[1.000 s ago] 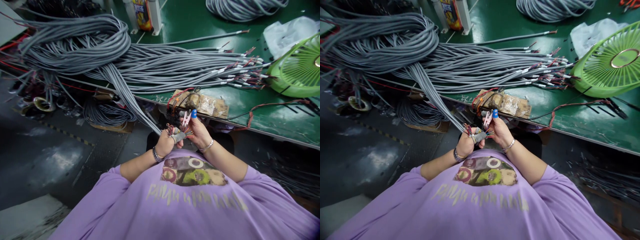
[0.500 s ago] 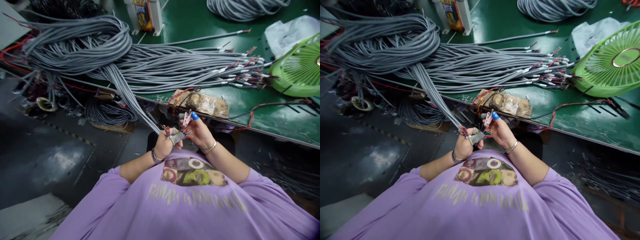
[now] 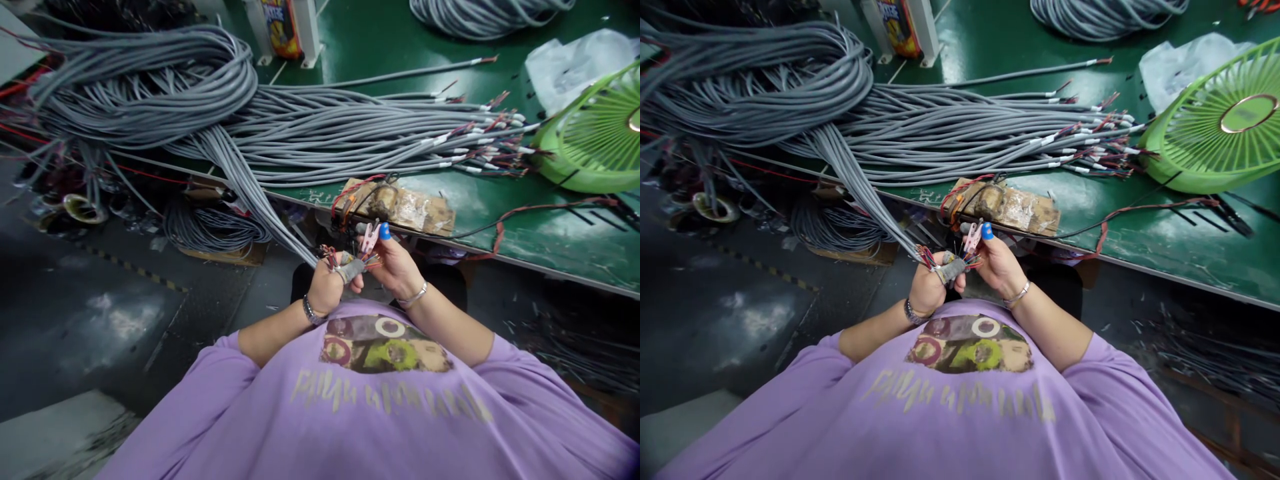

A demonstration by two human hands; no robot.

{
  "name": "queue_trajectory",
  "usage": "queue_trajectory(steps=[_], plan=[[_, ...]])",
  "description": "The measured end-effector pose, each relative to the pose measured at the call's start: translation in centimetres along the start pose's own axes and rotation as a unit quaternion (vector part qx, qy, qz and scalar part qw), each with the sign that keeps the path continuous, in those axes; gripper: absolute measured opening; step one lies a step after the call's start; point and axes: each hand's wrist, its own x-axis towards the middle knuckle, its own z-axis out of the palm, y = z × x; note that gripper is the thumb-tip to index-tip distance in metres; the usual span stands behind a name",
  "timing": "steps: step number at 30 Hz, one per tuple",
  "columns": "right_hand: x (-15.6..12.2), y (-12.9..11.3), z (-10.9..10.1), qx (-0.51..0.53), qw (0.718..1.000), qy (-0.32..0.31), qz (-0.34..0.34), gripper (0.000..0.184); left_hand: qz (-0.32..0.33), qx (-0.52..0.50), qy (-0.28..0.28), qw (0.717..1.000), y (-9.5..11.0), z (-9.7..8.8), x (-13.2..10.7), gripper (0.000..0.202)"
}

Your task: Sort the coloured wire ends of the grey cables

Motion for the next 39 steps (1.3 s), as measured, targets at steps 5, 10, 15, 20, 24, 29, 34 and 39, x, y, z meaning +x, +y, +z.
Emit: queue_trajectory(steps=[5, 10, 15, 20, 24, 29, 34, 39], plan=[[-0.2, 0.0, 0.3, 0.011, 1.0, 0.005, 0.013, 0.037, -0.004, 0.005, -0.006, 1.0, -0.4, -0.1, 0.0, 0.039], [-0.5, -0.1, 0.4, 0.034, 0.999, -0.001, 0.019, 0.046, 0.02, 0.005, -0.015, 1.0, -0.5, -0.3, -0.3, 0.037], [-0.7, -0.4, 0.1, 0.022, 0.999, -0.031, 0.032, 0.054, 0.019, 0.003, -0.02, 1.0, -0.4, -0.7, -1.2, 0.038], [-0.5, -0.4, 0.1, -0.019, 0.999, -0.027, 0.01, 0.043, 0.023, -0.009, 0.008, 1.0, -0.3, -0.7, -1.2, 0.036], [-0.4, 0.0, -0.1, -0.026, 0.999, -0.019, -0.037, 0.038, 0.025, -0.023, 0.019, 0.999, -0.3, -0.2, -0.6, 0.035], [0.0, 0.3, -0.4, -0.01, 1.0, -0.011, -0.021, 0.04, 0.031, -0.027, 0.014, 0.999, 0.0, 0.2, -0.1, 0.037], [0.1, 0.1, -0.6, -0.022, 0.999, -0.033, -0.009, 0.039, 0.024, -0.018, 0.015, 0.999, -0.1, 0.2, 0.0, 0.038], [0.1, 0.2, -0.6, -0.029, 0.999, -0.023, -0.013, 0.037, 0.022, -0.008, 0.007, 1.0, -0.4, 0.1, 0.0, 0.036]])
